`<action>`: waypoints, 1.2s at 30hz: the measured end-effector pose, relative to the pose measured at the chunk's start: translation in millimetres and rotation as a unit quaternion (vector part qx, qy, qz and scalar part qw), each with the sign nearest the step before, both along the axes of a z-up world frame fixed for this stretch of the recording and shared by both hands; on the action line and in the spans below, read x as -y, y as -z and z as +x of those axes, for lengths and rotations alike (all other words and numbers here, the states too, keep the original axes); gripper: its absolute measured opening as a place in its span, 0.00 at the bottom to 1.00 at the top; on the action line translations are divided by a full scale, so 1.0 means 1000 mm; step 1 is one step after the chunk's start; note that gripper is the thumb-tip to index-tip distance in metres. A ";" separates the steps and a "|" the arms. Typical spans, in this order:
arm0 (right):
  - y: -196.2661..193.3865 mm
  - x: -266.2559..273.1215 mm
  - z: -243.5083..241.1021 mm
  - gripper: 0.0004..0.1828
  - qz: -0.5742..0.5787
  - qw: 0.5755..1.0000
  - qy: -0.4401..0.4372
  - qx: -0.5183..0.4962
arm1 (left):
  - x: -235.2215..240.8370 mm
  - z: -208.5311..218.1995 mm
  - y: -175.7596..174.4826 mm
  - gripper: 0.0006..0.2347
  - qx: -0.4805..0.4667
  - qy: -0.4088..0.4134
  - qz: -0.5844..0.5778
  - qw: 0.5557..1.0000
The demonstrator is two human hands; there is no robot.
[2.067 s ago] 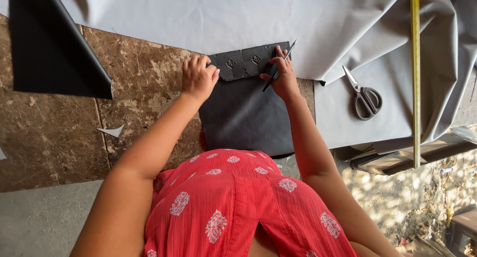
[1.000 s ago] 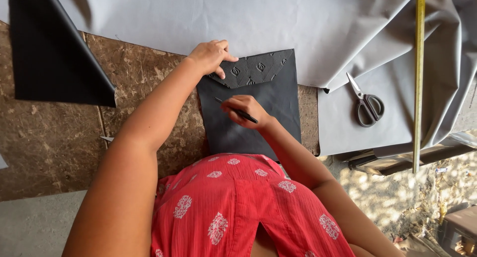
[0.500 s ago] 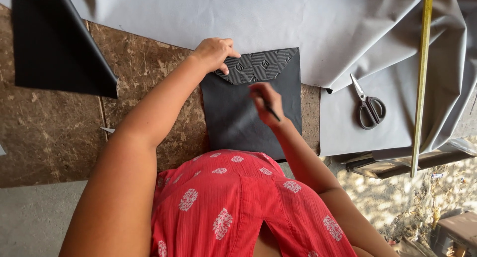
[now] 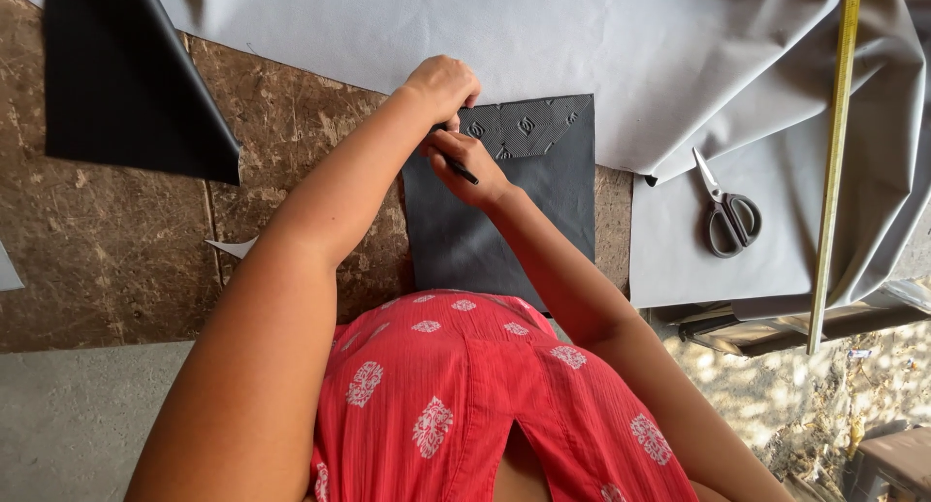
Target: The person cuts a piece of fabric to size and then uses a template and pen to mark a cross-stitching pattern on it.
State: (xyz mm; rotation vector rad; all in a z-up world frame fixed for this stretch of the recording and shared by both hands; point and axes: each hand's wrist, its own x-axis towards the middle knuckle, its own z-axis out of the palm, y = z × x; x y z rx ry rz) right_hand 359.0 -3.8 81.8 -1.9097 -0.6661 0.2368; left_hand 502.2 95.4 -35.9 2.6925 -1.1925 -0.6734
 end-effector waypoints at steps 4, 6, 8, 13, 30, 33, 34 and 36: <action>-0.013 0.017 -0.011 0.06 -0.031 0.999 -0.014 0.028 | -0.002 -0.002 -0.012 0.25 -0.020 -0.010 0.019 1.000; -0.019 0.035 -0.026 0.07 -0.056 0.998 -0.005 0.027 | -0.002 -0.006 -0.011 0.27 -0.026 -0.014 0.006 1.000; -0.026 0.056 -0.039 0.06 -0.099 0.994 0.030 -0.016 | 0.000 -0.007 -0.015 0.27 -0.010 -0.003 0.034 0.999; -0.025 0.075 -0.048 0.12 -0.078 0.970 0.135 -0.186 | -0.006 -0.009 -0.030 0.26 -0.057 -0.043 0.004 0.997; -0.011 0.147 -0.029 0.12 -0.104 0.969 0.139 -0.177 | -0.009 -0.019 -0.031 0.22 -0.035 -0.063 0.016 0.997; -0.036 0.179 -0.022 0.13 -0.117 0.922 0.251 -0.272 | -0.009 -0.019 -0.033 0.26 -0.016 -0.054 0.025 0.998; -0.039 0.189 -0.020 0.14 -0.048 0.926 0.265 -0.263 | -0.009 -0.019 -0.037 0.24 -0.027 -0.060 0.030 0.997; -0.046 0.200 -0.017 0.14 0.023 0.926 0.281 -0.252 | -0.008 -0.019 -0.036 0.23 -0.036 -0.063 0.034 0.997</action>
